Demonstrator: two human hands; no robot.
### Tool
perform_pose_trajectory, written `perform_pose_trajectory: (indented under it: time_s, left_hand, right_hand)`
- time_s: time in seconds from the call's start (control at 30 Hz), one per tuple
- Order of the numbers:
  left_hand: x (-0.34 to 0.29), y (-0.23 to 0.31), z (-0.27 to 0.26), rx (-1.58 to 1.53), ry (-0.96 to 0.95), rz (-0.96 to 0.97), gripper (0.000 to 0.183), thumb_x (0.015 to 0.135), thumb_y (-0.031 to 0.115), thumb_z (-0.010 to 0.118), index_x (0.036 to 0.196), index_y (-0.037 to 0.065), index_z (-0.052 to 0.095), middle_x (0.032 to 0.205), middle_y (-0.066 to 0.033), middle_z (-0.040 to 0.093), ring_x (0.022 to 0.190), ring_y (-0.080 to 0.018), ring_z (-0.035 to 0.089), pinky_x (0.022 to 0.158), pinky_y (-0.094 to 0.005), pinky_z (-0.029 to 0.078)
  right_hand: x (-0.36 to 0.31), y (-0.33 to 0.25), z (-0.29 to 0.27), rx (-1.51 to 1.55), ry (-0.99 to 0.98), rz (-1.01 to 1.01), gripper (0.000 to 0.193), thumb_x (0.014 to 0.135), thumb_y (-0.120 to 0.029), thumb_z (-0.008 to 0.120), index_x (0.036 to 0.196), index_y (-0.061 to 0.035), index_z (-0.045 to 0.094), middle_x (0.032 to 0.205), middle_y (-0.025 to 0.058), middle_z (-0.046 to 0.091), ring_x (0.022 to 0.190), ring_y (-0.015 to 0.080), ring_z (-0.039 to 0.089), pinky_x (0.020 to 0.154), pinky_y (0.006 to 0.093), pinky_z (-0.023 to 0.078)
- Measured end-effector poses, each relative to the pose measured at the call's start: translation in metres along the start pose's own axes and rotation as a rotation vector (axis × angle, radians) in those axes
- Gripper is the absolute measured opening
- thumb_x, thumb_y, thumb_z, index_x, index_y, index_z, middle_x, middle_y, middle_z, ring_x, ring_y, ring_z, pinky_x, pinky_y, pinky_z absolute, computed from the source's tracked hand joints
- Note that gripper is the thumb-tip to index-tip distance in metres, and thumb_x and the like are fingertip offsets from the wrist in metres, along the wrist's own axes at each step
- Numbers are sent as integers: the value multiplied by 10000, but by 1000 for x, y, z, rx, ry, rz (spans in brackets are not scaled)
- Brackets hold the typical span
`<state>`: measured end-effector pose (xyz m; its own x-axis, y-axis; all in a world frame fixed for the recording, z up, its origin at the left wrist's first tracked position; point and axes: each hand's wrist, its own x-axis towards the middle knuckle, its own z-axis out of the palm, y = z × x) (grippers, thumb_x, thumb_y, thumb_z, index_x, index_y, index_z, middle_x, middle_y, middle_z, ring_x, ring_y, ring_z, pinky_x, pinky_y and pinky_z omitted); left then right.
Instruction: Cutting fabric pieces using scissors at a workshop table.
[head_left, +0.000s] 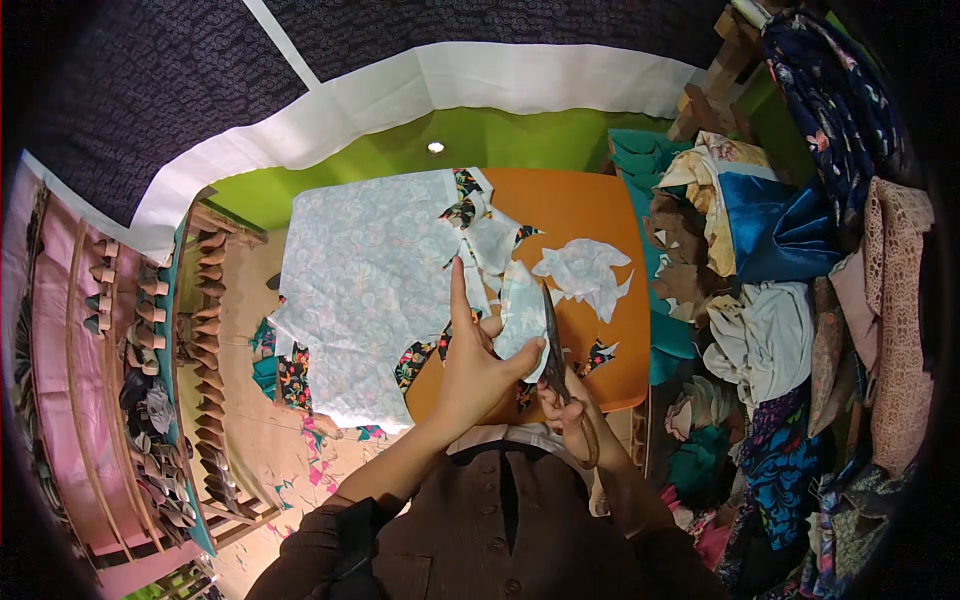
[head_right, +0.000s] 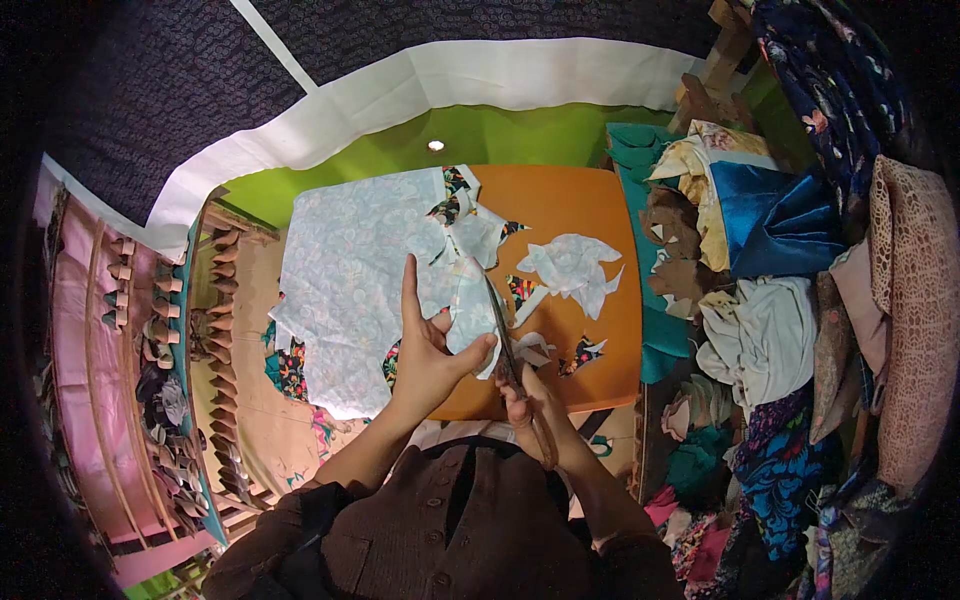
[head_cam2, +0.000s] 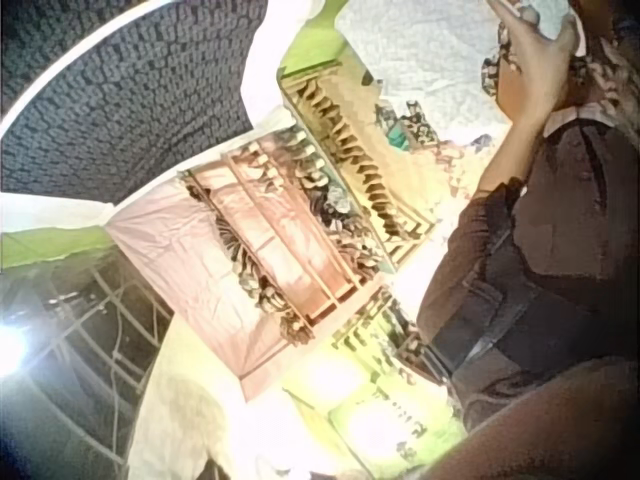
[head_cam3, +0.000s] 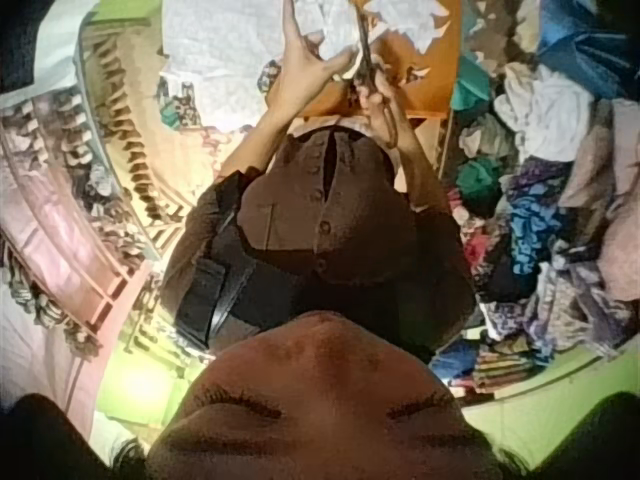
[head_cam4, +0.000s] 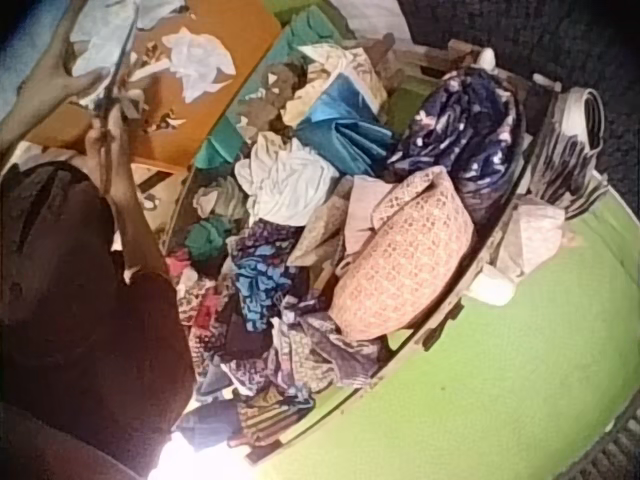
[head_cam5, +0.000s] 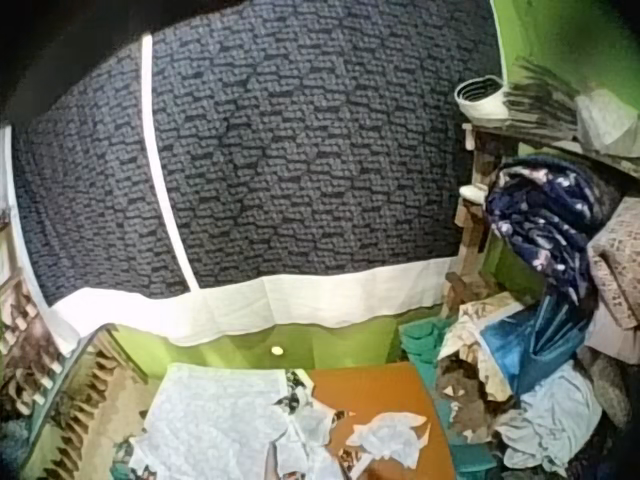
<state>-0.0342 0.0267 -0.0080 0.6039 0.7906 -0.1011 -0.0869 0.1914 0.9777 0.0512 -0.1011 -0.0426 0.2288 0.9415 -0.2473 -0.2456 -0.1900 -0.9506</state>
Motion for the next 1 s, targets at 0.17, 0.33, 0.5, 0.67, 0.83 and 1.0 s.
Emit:
perform_pose_trajectory:
  time_s: [0.17,0.33,0.5,0.67,0.83,1.0]
  left_hand:
    - [1,2,-5,59,-18,5,1013,690,-101,582,1331,158,-159,901,-177,581,790,-163,591,692,-269,477]
    - [2,0,-11,36,-90,-82,1041,680,-103,588,1325,165,-184,907,-156,586,787,-160,588,694,-280,473]
    - [5,2,-13,28,-119,-68,1057,676,-108,585,1318,171,-207,913,-151,587,780,-166,589,697,-288,471]
    - [6,1,-19,90,-137,-108,1063,674,-106,583,1315,175,-218,907,-153,585,765,-163,585,683,-279,466]
    - [4,0,-20,110,-196,-180,1038,679,-84,582,1325,164,-191,908,-146,577,757,-143,563,670,-266,459]
    - [3,-11,-23,273,-153,38,913,725,-16,600,1346,126,-54,925,-127,565,769,-132,549,628,-236,446]
  right_hand:
    - [2,-9,3,35,22,80,820,611,-768,400,986,-39,392,714,-56,309,547,26,253,456,167,208]
    - [4,-16,3,-7,4,39,790,612,-760,428,958,-51,397,715,-58,323,546,14,264,450,162,215]
    - [2,-11,0,31,-31,99,794,611,-765,419,954,-49,397,714,-61,315,547,13,257,454,162,207]
    - [3,-6,-1,29,-32,123,801,607,-773,407,948,-47,398,713,-63,311,550,13,256,466,157,207]
    - [5,-14,4,-8,4,60,807,637,-755,397,982,-25,404,753,-44,334,588,19,275,494,163,232]
    - [6,-3,1,-175,1,-40,781,674,-723,403,982,-5,404,780,-22,329,632,45,306,555,176,273]
